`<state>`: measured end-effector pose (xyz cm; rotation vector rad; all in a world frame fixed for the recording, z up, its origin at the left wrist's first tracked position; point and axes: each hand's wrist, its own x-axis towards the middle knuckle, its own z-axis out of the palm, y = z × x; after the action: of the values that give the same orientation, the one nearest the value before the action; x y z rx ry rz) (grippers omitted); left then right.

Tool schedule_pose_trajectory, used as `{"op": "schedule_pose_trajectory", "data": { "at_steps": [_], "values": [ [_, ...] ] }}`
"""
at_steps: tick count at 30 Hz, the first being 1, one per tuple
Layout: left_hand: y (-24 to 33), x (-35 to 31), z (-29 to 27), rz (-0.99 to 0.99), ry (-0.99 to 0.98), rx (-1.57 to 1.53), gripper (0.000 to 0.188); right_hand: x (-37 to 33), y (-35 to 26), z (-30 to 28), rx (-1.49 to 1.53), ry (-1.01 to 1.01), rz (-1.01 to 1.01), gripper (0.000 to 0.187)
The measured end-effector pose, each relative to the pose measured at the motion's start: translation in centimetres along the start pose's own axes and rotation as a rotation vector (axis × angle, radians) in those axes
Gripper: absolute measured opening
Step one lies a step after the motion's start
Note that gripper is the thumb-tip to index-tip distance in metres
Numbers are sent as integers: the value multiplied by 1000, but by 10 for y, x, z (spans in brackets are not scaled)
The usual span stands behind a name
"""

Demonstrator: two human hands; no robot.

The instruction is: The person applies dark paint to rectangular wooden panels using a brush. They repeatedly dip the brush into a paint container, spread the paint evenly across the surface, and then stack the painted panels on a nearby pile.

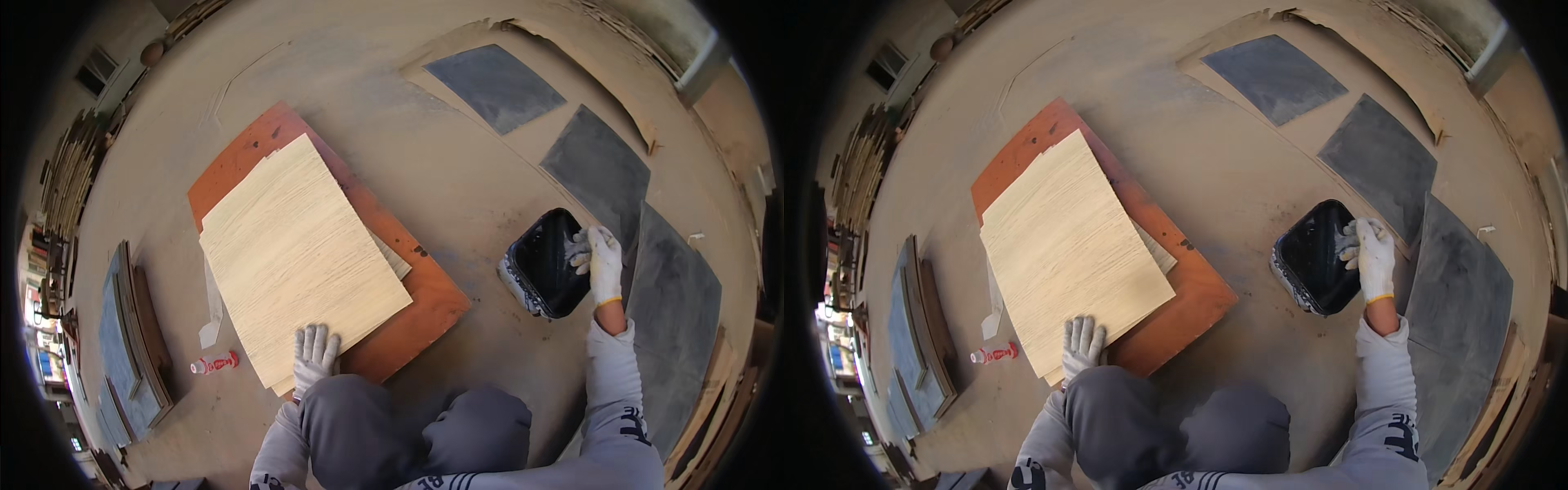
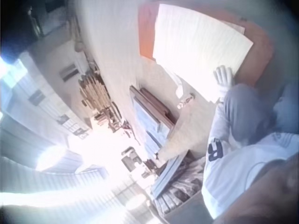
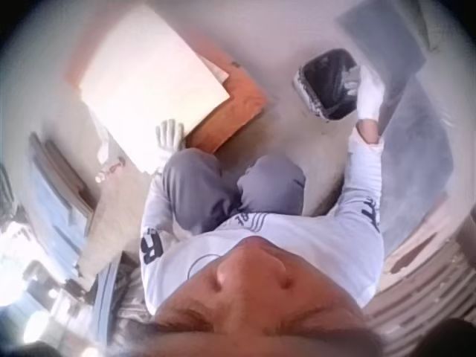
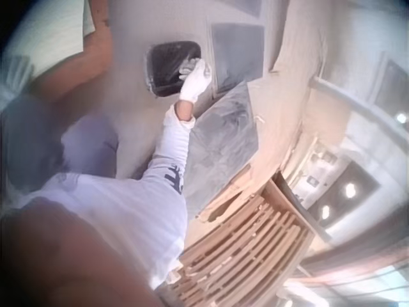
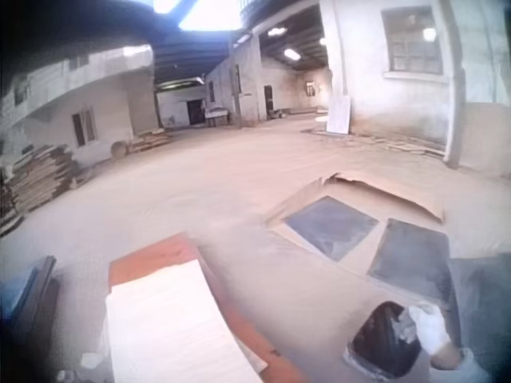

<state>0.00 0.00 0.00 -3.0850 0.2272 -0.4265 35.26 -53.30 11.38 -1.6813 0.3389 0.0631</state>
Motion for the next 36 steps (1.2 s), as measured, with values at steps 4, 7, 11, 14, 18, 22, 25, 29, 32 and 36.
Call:
{"op": "schedule_pose_trajectory", "data": {
  "at_steps": [4, 7, 11, 14, 18, 22, 25, 29, 32, 36],
  "values": [
    [30, 30, -32, -151, -94, -133, 74, 8, 29, -1, -262, -46, -1, 22],
    [25, 26, -48, -199, -155, -158, 70, 1, 49, -3, -32, -13, 11, 21],
    [3, 4, -52, -325, -196, -102, 63, 10, 62, -17, -127, -65, 20, 20],
    [-21, -28, -59, -550, -220, 80, 61, 10, 54, -22, -107, -79, -25, 20],
    [-41, -66, -57, -975, -153, 70, 67, 7, 58, -29, 18, -18, -76, 24],
    [-56, -97, -45, -1316, 64, -454, 66, 7, 68, -27, 11, 69, -78, 24],
    [-58, -99, -48, -1324, 123, -754, 58, 1, 61, -28, -73, 90, -64, 25],
    [-77, -100, -48, -1402, 173, -1036, 43, -10, 55, -35, 10, 176, -107, 27],
    [-81, -87, -56, -1492, 184, -1127, 38, -24, 43, -43, 102, 247, -156, 27],
    [-87, -93, -44, -1475, 174, -1156, 39, -28, 31, -83, 538, 262, -160, 30]
  ]
}}
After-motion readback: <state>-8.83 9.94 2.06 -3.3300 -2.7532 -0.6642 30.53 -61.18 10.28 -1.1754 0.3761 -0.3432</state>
